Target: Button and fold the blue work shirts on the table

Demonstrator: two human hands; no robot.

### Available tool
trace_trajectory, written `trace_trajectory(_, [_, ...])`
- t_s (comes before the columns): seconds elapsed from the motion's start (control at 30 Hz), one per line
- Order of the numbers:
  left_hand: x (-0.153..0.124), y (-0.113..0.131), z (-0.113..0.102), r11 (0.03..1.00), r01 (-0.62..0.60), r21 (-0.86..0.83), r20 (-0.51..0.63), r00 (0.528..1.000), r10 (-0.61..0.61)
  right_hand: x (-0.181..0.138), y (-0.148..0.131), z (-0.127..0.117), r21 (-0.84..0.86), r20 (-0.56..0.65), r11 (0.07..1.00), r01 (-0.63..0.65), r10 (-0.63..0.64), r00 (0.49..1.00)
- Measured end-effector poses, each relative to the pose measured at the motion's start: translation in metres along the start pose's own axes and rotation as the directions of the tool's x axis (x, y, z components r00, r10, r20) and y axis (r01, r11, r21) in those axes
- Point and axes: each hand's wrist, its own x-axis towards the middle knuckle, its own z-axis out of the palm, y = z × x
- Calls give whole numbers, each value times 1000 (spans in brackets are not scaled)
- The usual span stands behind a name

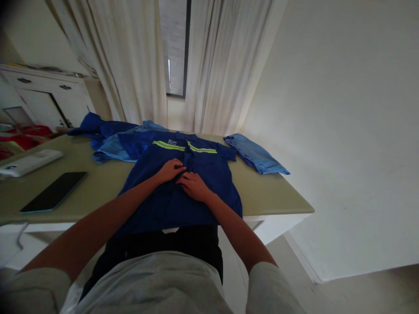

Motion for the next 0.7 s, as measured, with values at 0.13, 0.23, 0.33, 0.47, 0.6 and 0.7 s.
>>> trace_trajectory(0.13, [-2,13,-5,991,59,-117,-29,998,-62,-9,3,-10,77,-93,997,-21,28,995])
trace_trajectory(0.23, [-9,20,-2,919,252,-304,147,965,-216,-13,-1,-18,133,-68,987,-94,104,992])
trace_trajectory(0.33, [-21,22,3,886,370,-280,303,910,-284,-11,-9,-14,85,-4,971,-221,223,975])
trace_trajectory(0.47, [-36,18,5,920,291,-261,231,945,-233,-5,-16,4,43,-6,960,-278,278,960])
trace_trajectory(0.6, [-42,16,5,899,297,-320,172,952,-254,-7,-18,11,-34,-54,979,-203,201,978])
trace_trajectory(0.7, [-41,19,5,866,318,-387,158,948,-277,-10,-22,10,-125,-98,976,-178,166,981])
